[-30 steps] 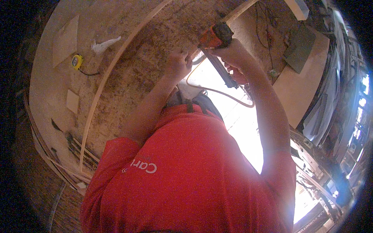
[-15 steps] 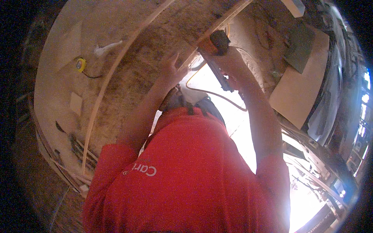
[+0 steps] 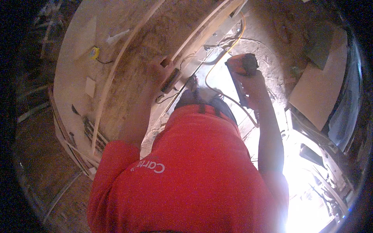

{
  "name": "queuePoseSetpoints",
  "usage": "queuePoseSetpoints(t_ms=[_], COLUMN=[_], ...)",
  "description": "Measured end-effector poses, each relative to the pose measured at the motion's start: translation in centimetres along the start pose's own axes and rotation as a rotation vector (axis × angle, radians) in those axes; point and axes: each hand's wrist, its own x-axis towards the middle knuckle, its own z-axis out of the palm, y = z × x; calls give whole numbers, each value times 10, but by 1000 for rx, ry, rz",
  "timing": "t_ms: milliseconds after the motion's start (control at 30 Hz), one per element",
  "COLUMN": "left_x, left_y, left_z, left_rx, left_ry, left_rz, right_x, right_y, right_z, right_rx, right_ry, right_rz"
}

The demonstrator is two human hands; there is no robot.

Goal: The person positions a thin wooden strip along a curved wooden frame and secures it using a pneumatic nail gun. The person repeatedly aligns the strip and drives nails along its length to attach it to the frame.

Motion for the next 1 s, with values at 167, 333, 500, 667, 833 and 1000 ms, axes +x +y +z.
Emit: queuePoseSetpoints(t_ms=[167,333,500,667,833,1000], left_x=[-2,1,1,-2,3,0], left_y=[-12,1,-4,-15,-3,-20], left_z=[8,3,0,8,-1,16], left_rx=[97,214,194,186,120,93], left_ry=[23,49,0,22,-79,-57], left_rz=[27,101,101,131,49,72], right_x=[-16,-8,-18,0,29,58], right_y=[36,74,44,-12,-80,-127], right_z=[-28,-40,-26,7,56,98], right_rx=[59,-74,-2,-79,-107,-151], right_ry=[-20,30,-28,-42,-114,-200], right_rz=[29,77,17,4,-2,-21])
